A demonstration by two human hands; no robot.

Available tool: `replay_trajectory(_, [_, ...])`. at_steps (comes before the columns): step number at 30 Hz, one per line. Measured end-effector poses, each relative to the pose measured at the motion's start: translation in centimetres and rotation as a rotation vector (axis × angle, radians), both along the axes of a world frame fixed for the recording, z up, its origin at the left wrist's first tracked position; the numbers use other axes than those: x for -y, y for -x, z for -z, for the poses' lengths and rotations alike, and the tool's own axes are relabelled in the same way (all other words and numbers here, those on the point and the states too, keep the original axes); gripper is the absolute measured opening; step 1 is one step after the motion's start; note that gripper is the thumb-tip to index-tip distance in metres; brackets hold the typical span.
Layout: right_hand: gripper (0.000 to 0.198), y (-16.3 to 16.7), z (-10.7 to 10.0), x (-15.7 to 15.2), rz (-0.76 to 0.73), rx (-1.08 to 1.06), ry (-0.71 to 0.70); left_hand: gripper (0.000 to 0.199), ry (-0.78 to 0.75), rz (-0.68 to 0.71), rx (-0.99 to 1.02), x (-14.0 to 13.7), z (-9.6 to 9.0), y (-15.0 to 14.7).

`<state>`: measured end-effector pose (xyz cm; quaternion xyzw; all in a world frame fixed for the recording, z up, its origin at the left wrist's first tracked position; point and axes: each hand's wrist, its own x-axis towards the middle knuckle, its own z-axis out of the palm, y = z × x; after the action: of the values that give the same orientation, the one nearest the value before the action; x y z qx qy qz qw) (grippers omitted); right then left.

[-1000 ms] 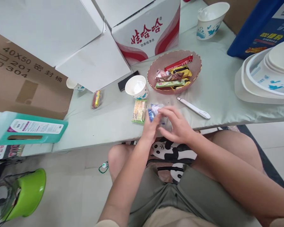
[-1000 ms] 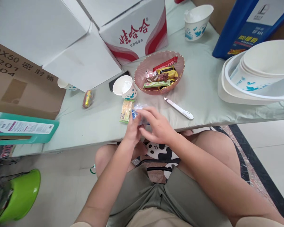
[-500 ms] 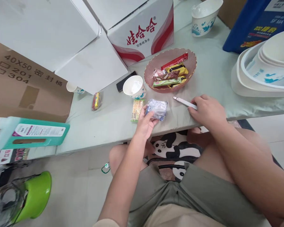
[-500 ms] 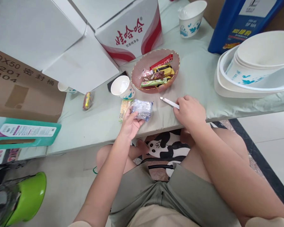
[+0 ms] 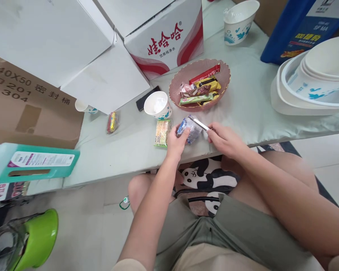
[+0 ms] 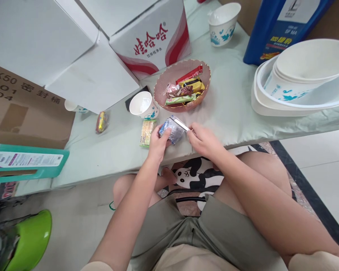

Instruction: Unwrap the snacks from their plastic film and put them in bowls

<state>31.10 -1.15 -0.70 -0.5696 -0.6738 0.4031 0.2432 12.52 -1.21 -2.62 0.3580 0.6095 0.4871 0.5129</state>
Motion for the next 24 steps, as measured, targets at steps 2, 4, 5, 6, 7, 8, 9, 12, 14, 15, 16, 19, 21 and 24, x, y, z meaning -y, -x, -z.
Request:
replay_trajectory(2, [0.024, 0.1, -0.1, 0.0, -0.038, -0.026, -0.02, 0.044, -0.043, 0.019, -0.058, -0.1, 0.7, 0.0])
replay_trajectory(4, [0.03, 0.0, -0.1, 0.2, -0.059, -0.038, -0.046, 0.045, -0.085, 0.019, -0.059, 0.0, 1.3, 0.1])
replay_trajectory(5, [0.033, 0.0, -0.1, 0.3, -0.064, -0.041, -0.064, 0.046, -0.098, 0.012, -0.054, 0.0, 1.6, 0.1])
replay_trajectory(6, [0.035, -0.1, -0.1, 0.5, -0.07, -0.042, -0.08, 0.047, -0.104, 0.007, -0.052, 0.0, 1.8, 0.1])
replay_trajectory(7, [0.037, -0.1, -0.1, 0.6, -0.075, -0.04, -0.093, 0.047, -0.108, 0.0, -0.05, 0.1, 1.9, 0.1])
replay_trajectory(8, [0.038, -0.1, -0.1, 0.7, -0.083, -0.033, -0.1, 0.047, -0.108, -0.008, -0.041, 0.1, 2.0, 0.1])
replay_trajectory(9, [0.039, -0.2, -0.1, 0.8, -0.094, -0.017, -0.102, 0.047, -0.108, -0.015, -0.024, 0.1, 1.9, 0.1])
replay_trajectory(12, [0.041, -0.1, -0.2, 0.8, -0.105, 0.07, -0.114, 0.048, -0.095, -0.063, 0.056, 0.2, 1.6, -0.1])
replay_trajectory(14, [0.041, -0.2, -0.2, 0.8, -0.097, 0.127, -0.126, 0.049, -0.076, -0.121, 0.11, 0.2, 1.4, -0.1])
replay_trajectory(15, [0.041, -0.3, -0.2, 0.7, -0.093, 0.149, -0.13, 0.049, -0.07, -0.158, 0.133, 0.2, 1.3, -0.1])
replay_trajectory(16, [0.041, -0.5, -0.2, 0.7, -0.088, 0.167, -0.129, 0.05, -0.068, -0.194, 0.155, 0.1, 1.3, 0.0])
replay_trajectory(19, [0.038, -1.6, -0.2, 0.5, -0.075, 0.202, -0.12, 0.051, -0.078, -0.254, 0.195, 0.0, 1.4, 0.2])
replay_trajectory(21, [0.036, -2.7, 0.0, 0.2, -0.047, 0.218, -0.103, 0.051, -0.068, -0.278, 0.183, -0.2, 1.5, 0.3])
replay_trajectory(24, [0.035, -4.3, 0.3, -0.5, 0.05, 0.265, -0.08, 0.056, -0.086, -0.253, 0.097, -0.1, 1.8, 0.5])
